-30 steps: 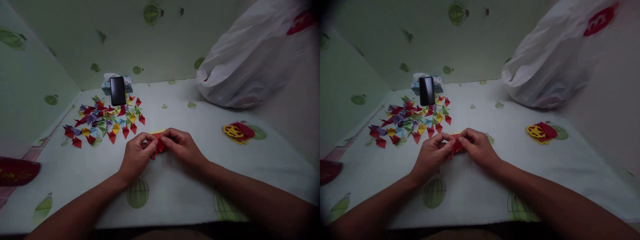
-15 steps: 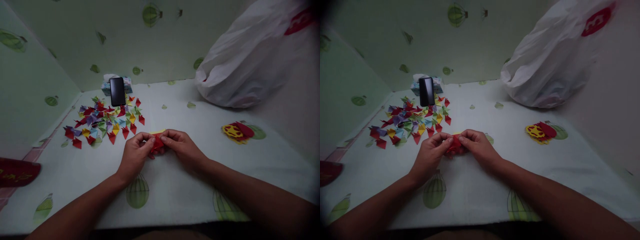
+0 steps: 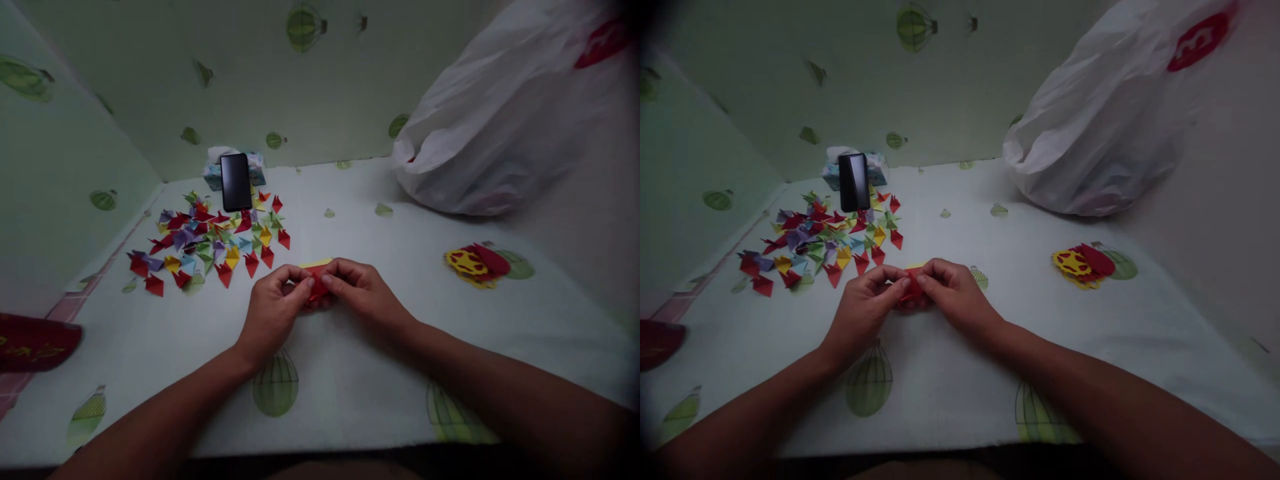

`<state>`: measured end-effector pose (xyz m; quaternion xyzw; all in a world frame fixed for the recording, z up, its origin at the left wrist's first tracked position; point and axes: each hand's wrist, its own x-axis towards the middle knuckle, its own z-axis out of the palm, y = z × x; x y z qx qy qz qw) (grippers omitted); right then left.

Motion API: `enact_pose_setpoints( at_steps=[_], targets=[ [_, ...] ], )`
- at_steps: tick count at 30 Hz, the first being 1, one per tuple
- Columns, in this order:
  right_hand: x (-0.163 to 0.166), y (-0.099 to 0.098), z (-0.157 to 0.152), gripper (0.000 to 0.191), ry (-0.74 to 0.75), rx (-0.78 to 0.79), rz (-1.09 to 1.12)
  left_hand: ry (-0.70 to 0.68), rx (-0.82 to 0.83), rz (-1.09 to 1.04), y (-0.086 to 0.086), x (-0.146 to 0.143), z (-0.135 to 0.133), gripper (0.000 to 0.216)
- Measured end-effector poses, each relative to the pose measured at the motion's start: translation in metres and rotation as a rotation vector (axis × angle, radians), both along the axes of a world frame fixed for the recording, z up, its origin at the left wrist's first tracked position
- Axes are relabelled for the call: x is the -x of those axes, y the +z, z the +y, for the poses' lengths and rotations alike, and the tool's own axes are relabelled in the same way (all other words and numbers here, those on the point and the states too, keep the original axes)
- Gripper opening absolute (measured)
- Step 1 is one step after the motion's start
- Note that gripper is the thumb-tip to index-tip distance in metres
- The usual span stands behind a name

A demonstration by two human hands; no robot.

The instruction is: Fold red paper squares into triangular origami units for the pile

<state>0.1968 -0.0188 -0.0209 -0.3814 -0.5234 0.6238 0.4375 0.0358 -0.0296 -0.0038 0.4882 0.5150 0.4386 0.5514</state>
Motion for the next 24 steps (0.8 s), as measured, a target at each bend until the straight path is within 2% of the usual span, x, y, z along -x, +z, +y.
enact_pose_setpoints(
  at_steps=[9, 24],
  targets=[
    [-0.0001, -0.0081, 0.0015, 0.021, 0.048, 0.123, 0.138, 0.001, -0.006, -0.057, -0.0011, -0.0013, -0.0002, 0.019],
    [0.0005, -0.0061, 0.0026, 0.018, 0.064, 0.145, 0.135, -0.029, -0.015, -0.086, 0.0004, -0.0004, -0.0012, 0.014]
  ],
)
